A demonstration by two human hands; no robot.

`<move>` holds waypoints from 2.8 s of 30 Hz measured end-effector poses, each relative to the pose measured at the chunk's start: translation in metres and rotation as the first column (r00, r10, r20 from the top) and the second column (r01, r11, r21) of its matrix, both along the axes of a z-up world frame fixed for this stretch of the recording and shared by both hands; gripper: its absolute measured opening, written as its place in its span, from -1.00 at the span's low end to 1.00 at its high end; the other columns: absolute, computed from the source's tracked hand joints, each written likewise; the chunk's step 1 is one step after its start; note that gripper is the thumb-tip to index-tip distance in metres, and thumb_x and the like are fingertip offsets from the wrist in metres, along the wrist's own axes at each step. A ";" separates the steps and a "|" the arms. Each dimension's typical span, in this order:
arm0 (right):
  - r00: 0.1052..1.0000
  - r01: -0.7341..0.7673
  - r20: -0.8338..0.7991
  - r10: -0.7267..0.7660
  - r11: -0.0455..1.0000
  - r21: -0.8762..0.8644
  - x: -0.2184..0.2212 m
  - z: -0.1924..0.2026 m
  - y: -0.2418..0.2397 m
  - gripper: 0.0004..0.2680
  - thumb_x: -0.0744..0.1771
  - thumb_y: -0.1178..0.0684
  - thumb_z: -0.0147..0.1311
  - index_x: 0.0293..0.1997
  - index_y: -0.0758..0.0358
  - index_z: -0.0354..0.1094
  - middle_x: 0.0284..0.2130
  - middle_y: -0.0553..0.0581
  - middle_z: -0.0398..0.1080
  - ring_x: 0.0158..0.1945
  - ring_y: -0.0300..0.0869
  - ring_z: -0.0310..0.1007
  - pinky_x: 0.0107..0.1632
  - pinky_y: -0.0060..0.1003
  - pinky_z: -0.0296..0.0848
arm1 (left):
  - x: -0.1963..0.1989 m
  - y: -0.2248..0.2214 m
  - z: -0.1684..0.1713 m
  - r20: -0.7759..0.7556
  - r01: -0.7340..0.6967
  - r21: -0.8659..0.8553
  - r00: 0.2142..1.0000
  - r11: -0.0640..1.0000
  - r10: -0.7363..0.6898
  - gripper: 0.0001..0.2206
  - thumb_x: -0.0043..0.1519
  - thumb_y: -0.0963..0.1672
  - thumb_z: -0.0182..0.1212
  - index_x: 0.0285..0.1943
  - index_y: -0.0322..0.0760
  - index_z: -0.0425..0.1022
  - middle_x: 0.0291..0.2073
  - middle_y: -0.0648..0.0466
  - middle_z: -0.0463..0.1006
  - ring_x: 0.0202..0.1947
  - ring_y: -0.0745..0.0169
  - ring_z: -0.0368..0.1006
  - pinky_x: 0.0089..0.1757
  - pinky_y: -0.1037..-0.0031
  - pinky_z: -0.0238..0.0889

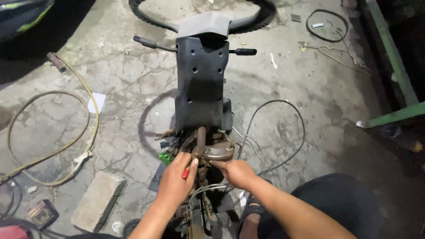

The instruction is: Repairing and finishing work on a vehicle steering column by manipulating wires and metal components.

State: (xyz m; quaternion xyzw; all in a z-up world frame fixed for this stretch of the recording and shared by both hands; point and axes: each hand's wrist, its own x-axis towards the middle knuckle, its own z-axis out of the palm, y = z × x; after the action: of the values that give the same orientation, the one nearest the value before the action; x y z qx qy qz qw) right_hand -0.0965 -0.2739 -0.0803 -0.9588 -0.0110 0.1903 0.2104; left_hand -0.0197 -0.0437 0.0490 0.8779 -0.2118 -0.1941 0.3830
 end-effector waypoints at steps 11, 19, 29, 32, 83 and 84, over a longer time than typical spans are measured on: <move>0.982 0.170 -0.079 -0.171 0.985 -0.015 0.005 0.017 0.005 -0.54 0.39 0.15 -0.14 0.51 -0.17 -0.03 -0.56 0.02 0.33 -0.56 -0.14 0.32 -0.52 -0.22 0.34 | -0.005 -0.023 -0.020 0.058 0.217 -0.157 0.976 0.964 -0.210 -0.76 0.37 -0.05 0.09 0.00 -0.30 0.46 0.02 -0.06 0.50 -0.06 -0.04 0.54 -0.09 0.15 0.47; 0.980 0.178 -0.096 -0.175 0.984 0.028 0.009 0.025 0.008 -0.59 0.35 0.04 -0.07 0.42 -0.05 0.16 -0.16 0.36 0.51 -0.23 0.29 0.50 -0.29 0.20 0.42 | -0.007 -0.043 -0.048 -0.057 0.292 0.035 0.955 0.956 -0.290 -0.76 0.41 -0.03 0.00 -0.01 -0.30 0.39 -0.01 -0.09 0.38 -0.04 -0.08 0.37 -0.19 0.14 0.32; 0.913 0.386 -0.129 -0.388 0.922 -0.044 0.020 0.008 -0.019 -0.70 0.42 -0.13 -0.26 0.31 -0.07 0.13 -0.30 0.36 0.50 -0.29 0.29 0.50 -0.30 0.20 0.41 | -0.023 -0.054 -0.087 0.136 0.364 0.116 0.916 0.924 -0.378 -0.79 0.34 -0.10 0.11 -0.01 -0.36 0.49 -0.01 -0.16 0.44 -0.17 -0.22 0.46 -0.28 -0.02 0.41; 0.900 0.382 -0.192 -0.391 0.921 -0.082 0.022 0.008 -0.018 -0.76 0.38 -0.04 -0.20 0.19 -0.03 0.10 -0.29 0.38 0.49 -0.25 0.35 0.48 -0.28 0.23 0.36 | -0.023 -0.055 -0.087 0.043 0.466 0.136 0.879 0.874 -0.475 -0.75 0.35 -0.05 0.13 -0.04 -0.34 0.51 0.08 -0.31 0.40 -0.14 -0.39 0.49 -0.19 -0.06 0.40; 0.956 0.202 -0.190 -0.224 0.971 -0.126 0.029 0.049 0.014 -0.62 0.42 0.20 -0.20 0.45 0.09 -0.10 -0.54 0.08 0.42 -0.56 -0.08 0.44 -0.53 -0.16 0.47 | -0.041 -0.028 -0.064 -0.043 0.579 0.184 0.812 0.794 -0.582 -0.71 0.35 -0.13 0.09 0.17 -0.42 0.49 0.20 -0.41 0.34 -0.07 -0.34 0.46 -0.15 -0.03 0.46; 0.930 0.239 -0.245 -0.273 0.957 -0.163 0.028 0.047 0.012 -0.49 0.39 0.28 -0.20 0.57 0.11 -0.20 -0.53 0.09 0.43 -0.56 -0.14 0.43 -0.54 -0.23 0.46 | -0.040 -0.027 -0.059 -0.122 0.569 0.151 0.822 0.809 -0.556 -0.68 0.42 -0.06 0.04 0.15 -0.42 0.49 0.21 -0.38 0.33 -0.05 -0.34 0.46 -0.09 -0.04 0.44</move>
State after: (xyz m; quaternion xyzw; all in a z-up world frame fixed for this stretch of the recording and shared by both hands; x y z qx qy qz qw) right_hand -0.0680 -0.2616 -0.0334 -0.9296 0.1549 0.2879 0.1700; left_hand -0.0601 -0.0709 -0.0100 0.7993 -0.4296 -0.3484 0.2347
